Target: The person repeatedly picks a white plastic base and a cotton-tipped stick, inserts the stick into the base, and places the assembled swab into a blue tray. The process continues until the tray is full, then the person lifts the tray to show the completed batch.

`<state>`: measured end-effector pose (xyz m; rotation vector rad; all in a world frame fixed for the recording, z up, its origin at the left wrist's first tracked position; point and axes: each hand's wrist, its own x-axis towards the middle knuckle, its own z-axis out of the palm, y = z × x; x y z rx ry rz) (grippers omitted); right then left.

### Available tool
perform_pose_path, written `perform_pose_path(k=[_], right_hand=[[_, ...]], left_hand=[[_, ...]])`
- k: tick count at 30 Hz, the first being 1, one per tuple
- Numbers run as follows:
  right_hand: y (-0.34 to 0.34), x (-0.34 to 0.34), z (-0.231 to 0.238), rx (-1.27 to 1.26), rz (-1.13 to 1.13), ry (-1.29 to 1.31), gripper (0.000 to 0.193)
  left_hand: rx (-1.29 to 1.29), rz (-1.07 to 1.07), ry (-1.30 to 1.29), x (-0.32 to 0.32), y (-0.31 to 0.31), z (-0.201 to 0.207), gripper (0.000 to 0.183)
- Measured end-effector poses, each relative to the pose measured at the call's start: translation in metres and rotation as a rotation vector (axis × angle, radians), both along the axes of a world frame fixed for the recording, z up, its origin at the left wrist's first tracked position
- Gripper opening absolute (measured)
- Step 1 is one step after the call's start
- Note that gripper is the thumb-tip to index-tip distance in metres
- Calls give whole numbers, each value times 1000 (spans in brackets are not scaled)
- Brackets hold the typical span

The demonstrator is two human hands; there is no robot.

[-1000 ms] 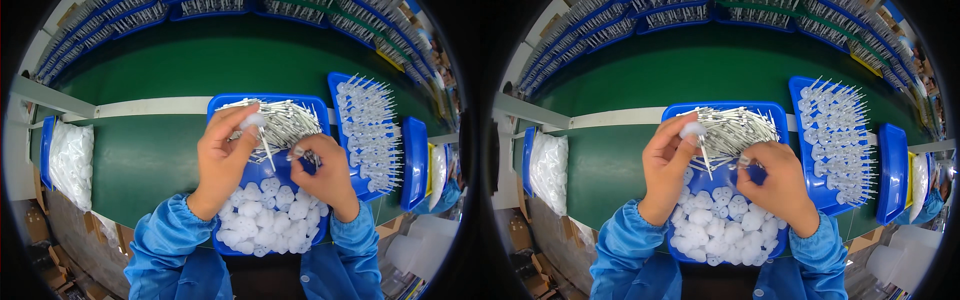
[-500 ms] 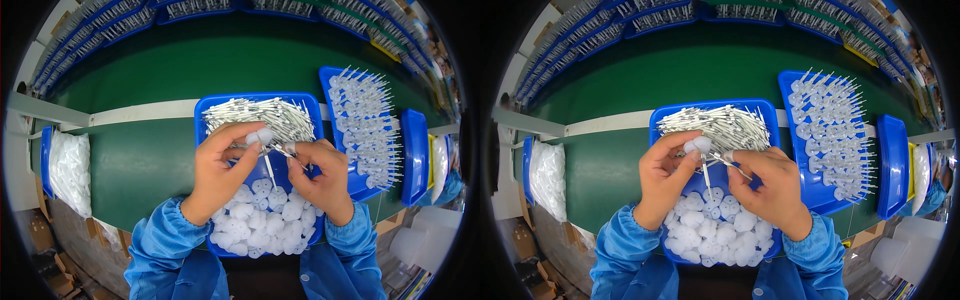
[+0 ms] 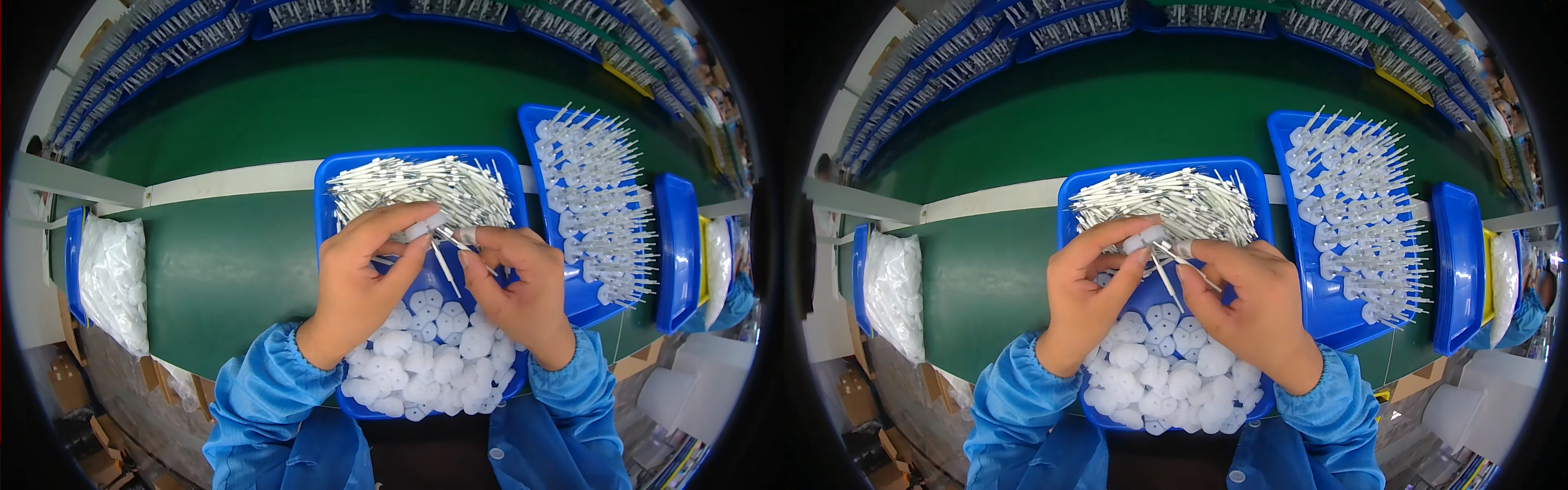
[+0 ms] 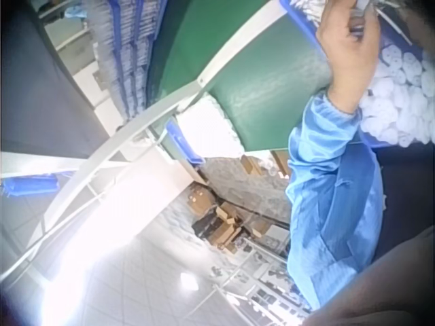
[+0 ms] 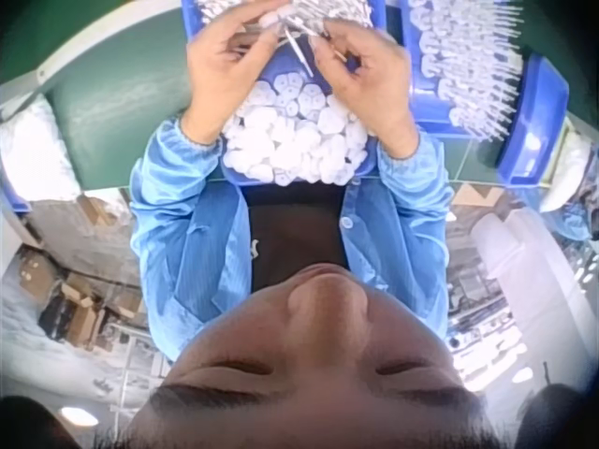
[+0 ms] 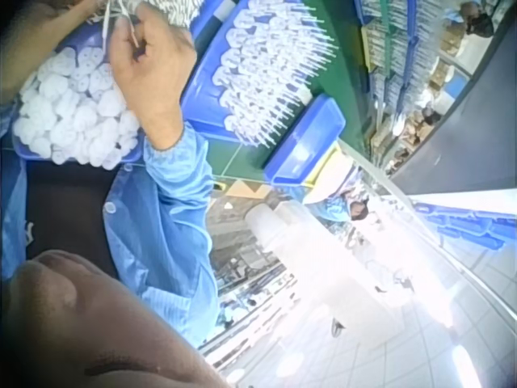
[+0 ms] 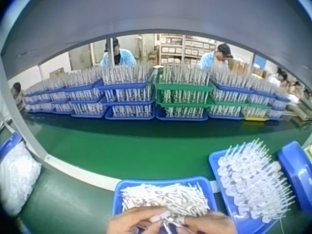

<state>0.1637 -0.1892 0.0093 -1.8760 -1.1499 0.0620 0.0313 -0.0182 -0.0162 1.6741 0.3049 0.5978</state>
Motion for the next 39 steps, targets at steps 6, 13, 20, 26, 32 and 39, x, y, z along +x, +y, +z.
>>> perform_pose_path(k=[6,13,20,26,32,39], right_hand=[[1,0,-6,-56,44,326,11],[1,6,-9,-79,45,598,12],[8,0,-7,-50,-10,-254,13],[6,4,-9,-33,28,39,11],[6,2,-5,-14,4,160,12],[3,13,-8,104,44,-52,26]], left_hand=[[149,-4,85,-2,-2,4,35],[448,-8,-32,1,0,2,42],[598,46,-18,-4,-5,2,44],[526,34,-17,-3,-7,4,46],[401,5,20,-6,-8,5,51],[171,-20,26,-2,1,3,53]])
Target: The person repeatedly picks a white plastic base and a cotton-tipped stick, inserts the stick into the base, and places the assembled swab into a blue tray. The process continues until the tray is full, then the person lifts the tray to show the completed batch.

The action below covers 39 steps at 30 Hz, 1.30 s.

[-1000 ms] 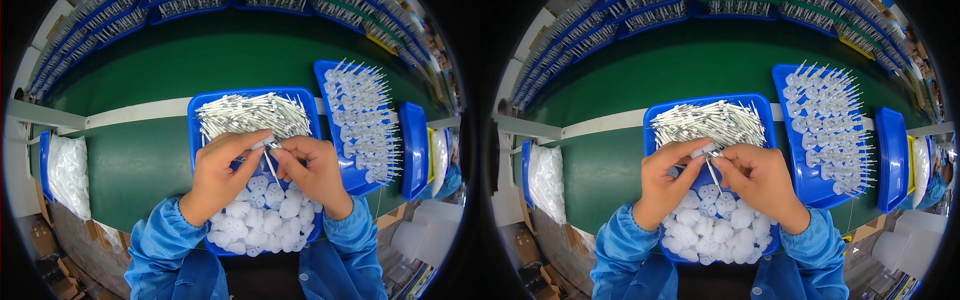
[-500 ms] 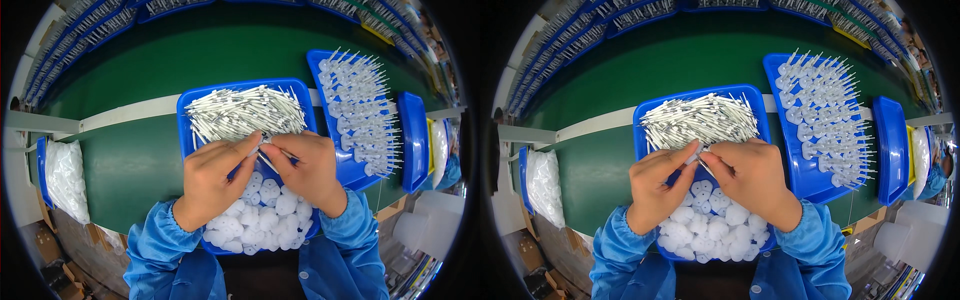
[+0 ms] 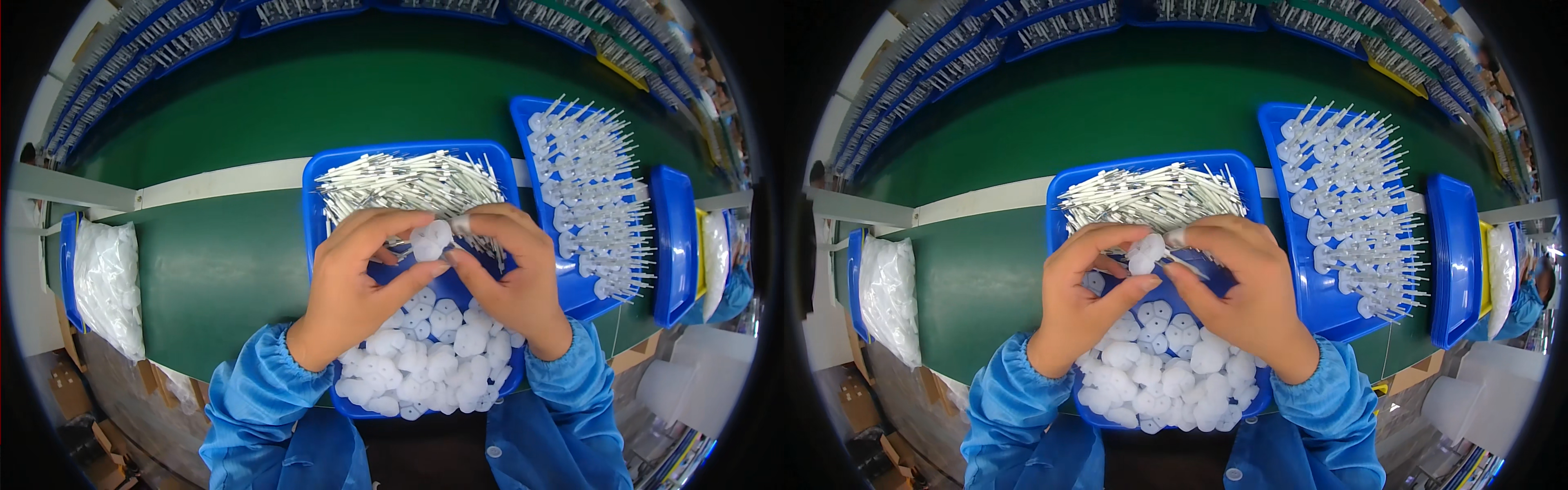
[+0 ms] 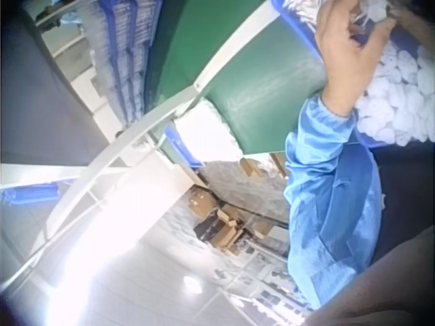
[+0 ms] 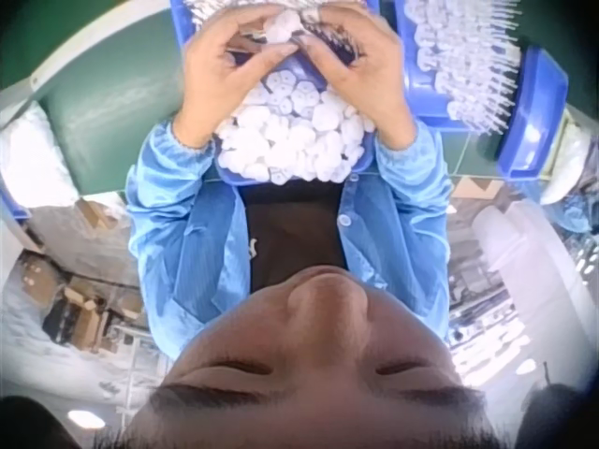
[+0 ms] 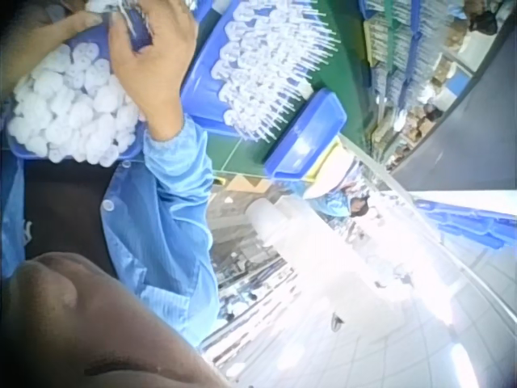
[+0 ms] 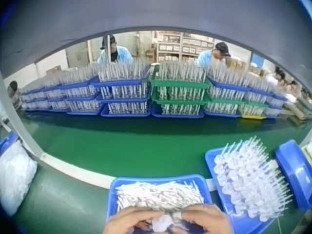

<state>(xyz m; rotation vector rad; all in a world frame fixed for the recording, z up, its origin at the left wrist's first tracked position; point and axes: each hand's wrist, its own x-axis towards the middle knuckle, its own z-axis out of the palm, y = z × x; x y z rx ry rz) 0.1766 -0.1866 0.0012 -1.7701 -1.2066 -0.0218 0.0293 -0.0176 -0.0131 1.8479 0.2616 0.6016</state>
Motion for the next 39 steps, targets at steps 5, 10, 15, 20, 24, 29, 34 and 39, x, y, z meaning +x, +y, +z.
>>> perform_pose_path(k=[5,10,15,20,24,29,34,39], right_hand=[[-11,3,-1,-4,150,379,39],[-11,-6,-1,-28,149,447,39],[-11,-5,-8,26,196,653,36],[-11,-6,-8,86,261,837,35],[-10,-8,-10,50,218,616,28],[-18,-4,0,-85,53,869,15],[2,-10,10,-197,83,-332,11],[26,-18,3,-442,153,-769,8]], left_hand=[[175,36,-47,-1,-4,7,52],[294,54,-113,2,-9,2,49],[432,13,-211,4,-6,0,54],[392,8,-208,2,-4,2,53],[394,-14,-198,3,-5,1,53],[206,-117,-118,-3,-8,3,48],[-111,101,-294,-4,9,0,40],[-422,122,-241,-8,11,-3,31]])
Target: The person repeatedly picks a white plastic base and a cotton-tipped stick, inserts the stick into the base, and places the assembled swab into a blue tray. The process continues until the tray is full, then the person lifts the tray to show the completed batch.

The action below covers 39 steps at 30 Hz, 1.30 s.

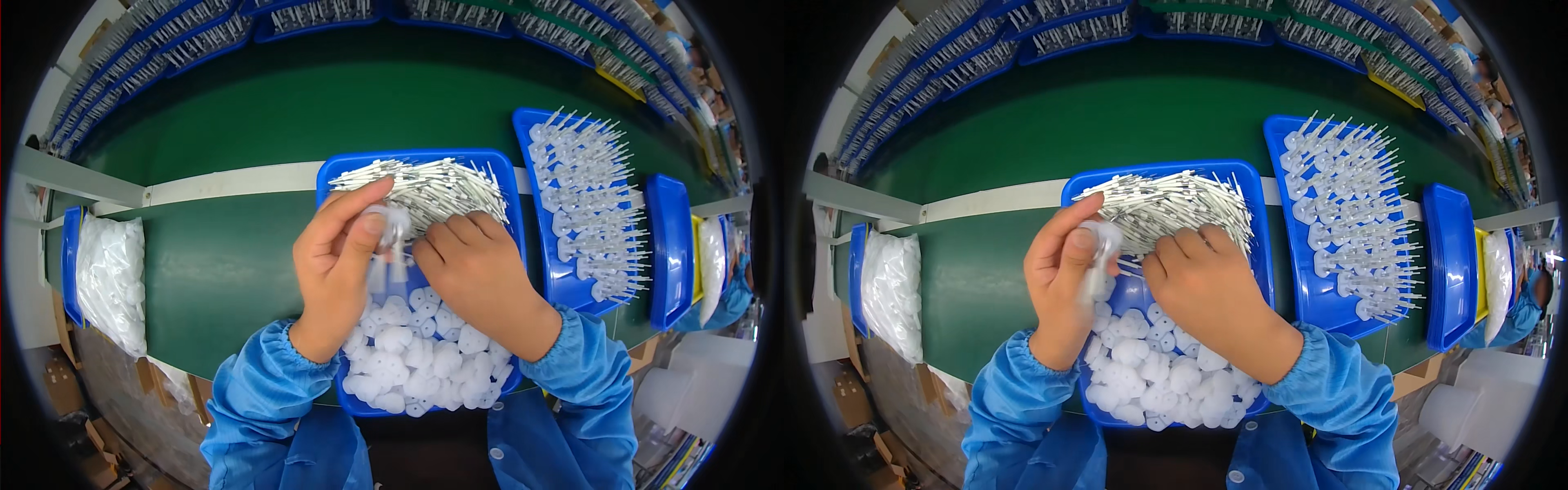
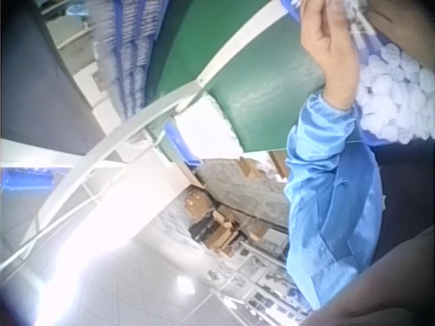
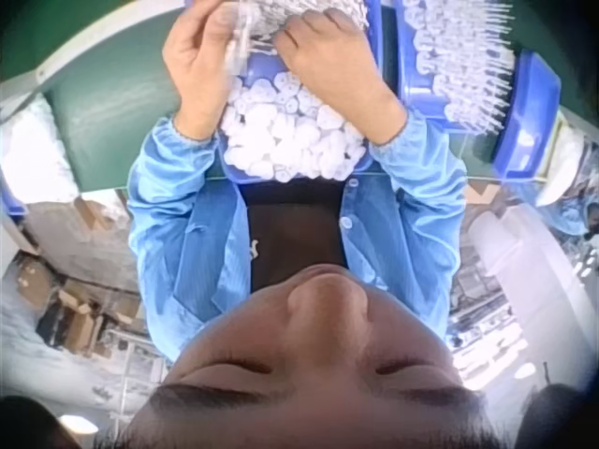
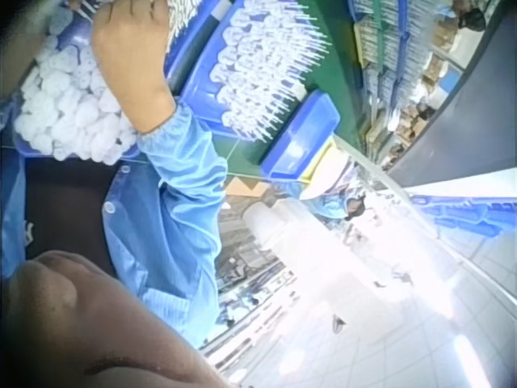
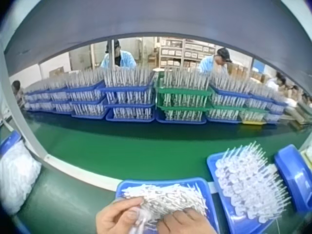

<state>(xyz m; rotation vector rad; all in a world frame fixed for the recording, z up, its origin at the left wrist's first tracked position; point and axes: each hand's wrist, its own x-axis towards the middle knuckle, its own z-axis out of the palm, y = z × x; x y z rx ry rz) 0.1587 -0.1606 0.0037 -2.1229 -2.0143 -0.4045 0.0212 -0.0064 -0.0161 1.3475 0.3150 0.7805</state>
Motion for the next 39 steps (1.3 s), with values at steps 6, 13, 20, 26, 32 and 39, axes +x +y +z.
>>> perform_pose_path(k=[6,13,20,26,32,39], right_hand=[[1,7,3,12,47,-24,7],[14,1,0,-31,-44,-13,6],[-19,17,9,287,-240,696,20],[-17,23,14,415,-27,646,24],[-26,18,5,435,-79,664,27],[-28,15,8,358,-134,743,24]], left_hand=[[-309,-73,-3,2,-5,3,26],[-314,-143,-85,7,-2,-10,72],[88,-148,84,6,-4,-14,76],[343,-143,141,3,-14,5,60],[150,-129,100,7,-14,2,55],[154,-86,83,4,-12,1,52]])
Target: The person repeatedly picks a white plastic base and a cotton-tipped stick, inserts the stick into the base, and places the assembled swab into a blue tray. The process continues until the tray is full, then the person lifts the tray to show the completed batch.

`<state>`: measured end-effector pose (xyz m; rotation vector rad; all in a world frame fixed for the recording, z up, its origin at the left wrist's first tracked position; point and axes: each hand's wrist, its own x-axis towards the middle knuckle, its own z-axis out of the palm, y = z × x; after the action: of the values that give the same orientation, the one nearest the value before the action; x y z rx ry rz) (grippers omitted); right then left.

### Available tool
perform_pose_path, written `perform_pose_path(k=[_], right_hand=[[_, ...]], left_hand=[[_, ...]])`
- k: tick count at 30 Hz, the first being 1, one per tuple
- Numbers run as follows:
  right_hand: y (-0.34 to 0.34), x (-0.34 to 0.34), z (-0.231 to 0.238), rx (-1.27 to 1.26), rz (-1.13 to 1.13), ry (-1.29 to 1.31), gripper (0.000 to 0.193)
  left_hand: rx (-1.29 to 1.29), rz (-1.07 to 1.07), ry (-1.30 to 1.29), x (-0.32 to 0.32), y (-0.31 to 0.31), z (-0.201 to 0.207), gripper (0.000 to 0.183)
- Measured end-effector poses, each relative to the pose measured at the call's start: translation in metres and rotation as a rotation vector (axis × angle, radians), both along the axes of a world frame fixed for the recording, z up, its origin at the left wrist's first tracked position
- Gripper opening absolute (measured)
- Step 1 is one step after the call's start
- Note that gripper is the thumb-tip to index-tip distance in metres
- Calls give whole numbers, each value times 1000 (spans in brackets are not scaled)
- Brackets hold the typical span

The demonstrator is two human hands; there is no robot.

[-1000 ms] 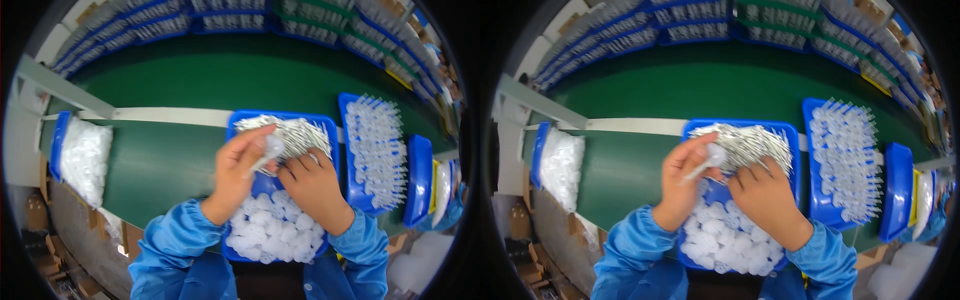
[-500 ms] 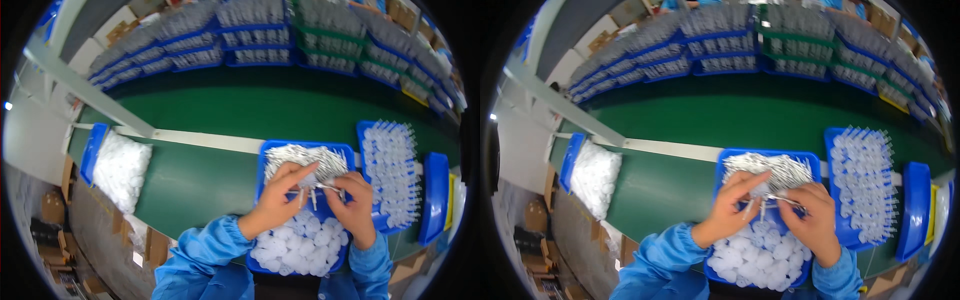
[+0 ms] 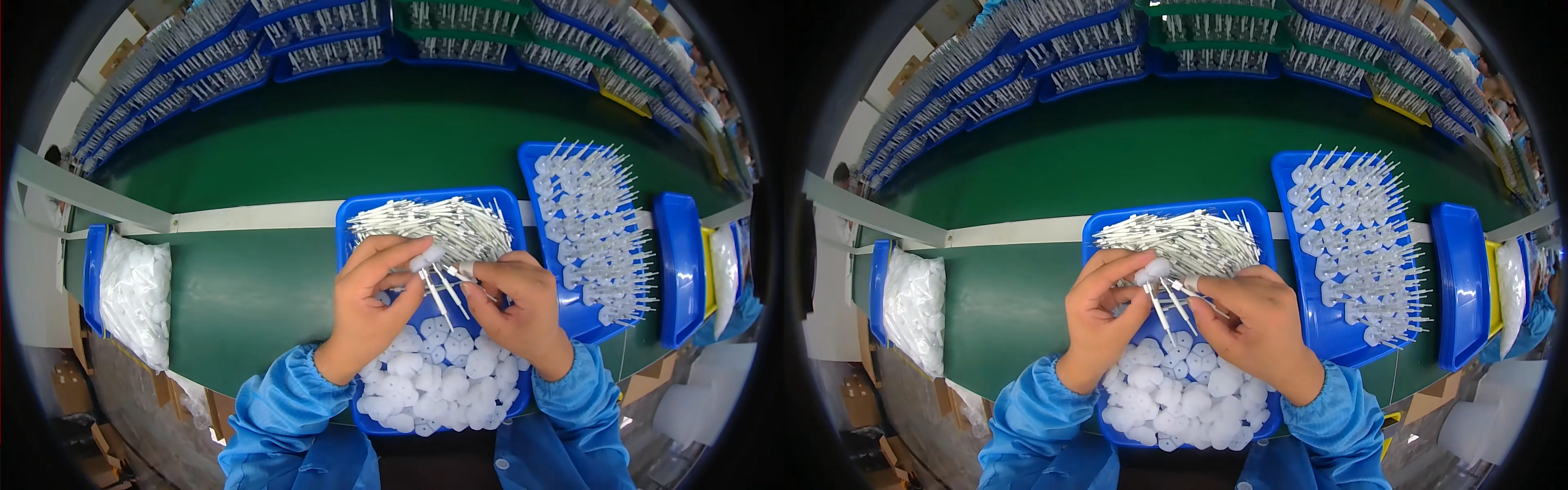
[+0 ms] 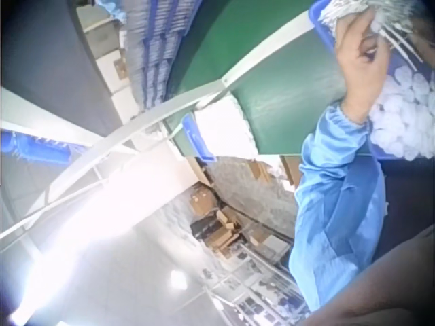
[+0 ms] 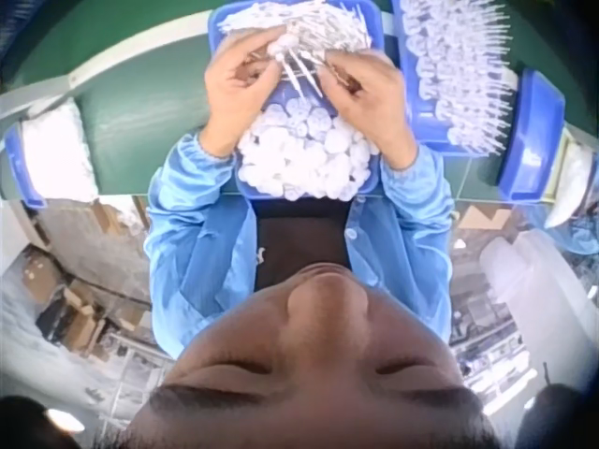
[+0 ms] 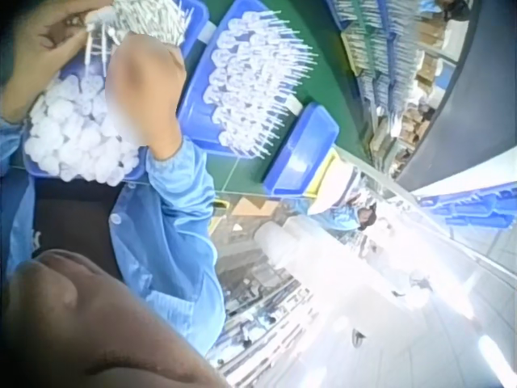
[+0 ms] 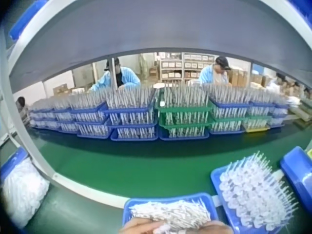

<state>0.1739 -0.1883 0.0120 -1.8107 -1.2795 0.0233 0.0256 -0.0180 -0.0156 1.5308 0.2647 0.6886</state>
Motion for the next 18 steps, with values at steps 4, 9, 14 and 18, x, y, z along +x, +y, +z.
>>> perform_pose_path(k=[4,9,14,18], right_hand=[[-1,-2,-5,38,-23,51,24],[0,-5,-2,-10,-7,26,24],[-1,-3,5,-18,6,-5,22],[-4,3,2,-8,7,-55,22]], left_hand=[[45,6,9,0,2,-2,49],[132,21,28,2,3,-3,47],[94,40,29,4,-1,0,45],[223,12,94,4,3,-3,44]])
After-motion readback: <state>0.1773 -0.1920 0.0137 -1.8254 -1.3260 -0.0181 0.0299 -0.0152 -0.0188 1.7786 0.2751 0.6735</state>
